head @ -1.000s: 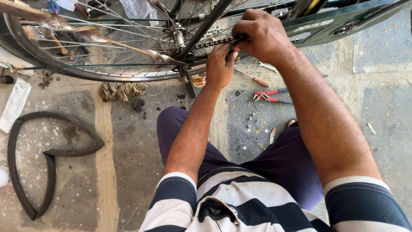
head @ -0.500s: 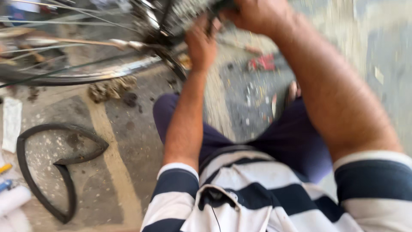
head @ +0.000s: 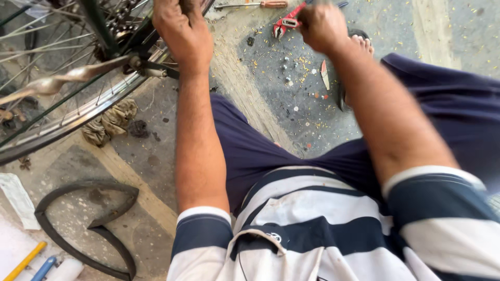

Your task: The person sits on the floor of a bicycle repair workshop and services a bicycle. They handle a green metal chain guard, apply grease from a container onto small parts and bolts, fit bolts into the chain guard, and then work on the bicycle's chain and rear wheel area by hand.

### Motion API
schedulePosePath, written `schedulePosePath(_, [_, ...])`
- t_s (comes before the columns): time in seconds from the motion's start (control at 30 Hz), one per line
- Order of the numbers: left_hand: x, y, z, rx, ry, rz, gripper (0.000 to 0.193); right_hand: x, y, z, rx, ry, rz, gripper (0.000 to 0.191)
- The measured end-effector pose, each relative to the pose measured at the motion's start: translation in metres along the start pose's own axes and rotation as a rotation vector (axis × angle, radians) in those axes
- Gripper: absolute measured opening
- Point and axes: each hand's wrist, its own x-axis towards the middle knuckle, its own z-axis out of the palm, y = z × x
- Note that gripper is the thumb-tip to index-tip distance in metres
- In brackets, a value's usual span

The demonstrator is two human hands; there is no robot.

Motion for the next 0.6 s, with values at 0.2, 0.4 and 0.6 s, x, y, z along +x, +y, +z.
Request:
schedulePosePath(0.2, [0.004,0.007,-0.001,-0.098,-0.046,0.041,0.019,-0.042,-0.005,0.099,-0.021,-0.308,0.175,0.016])
schedulePosePath(0.4, [0.006,0.010,0.002,-0.175,-0.095,-0.233,0.019,-0.024,-0.025,0.109,0.057,-0.233,0.065,0.018])
schedulePosePath(0.6, [0.010,0.009,-0.004,-0.240,-0.188,-0.326,0.033,0.021,-0.079,0.070,0.879,-0.026,0.489,0.026])
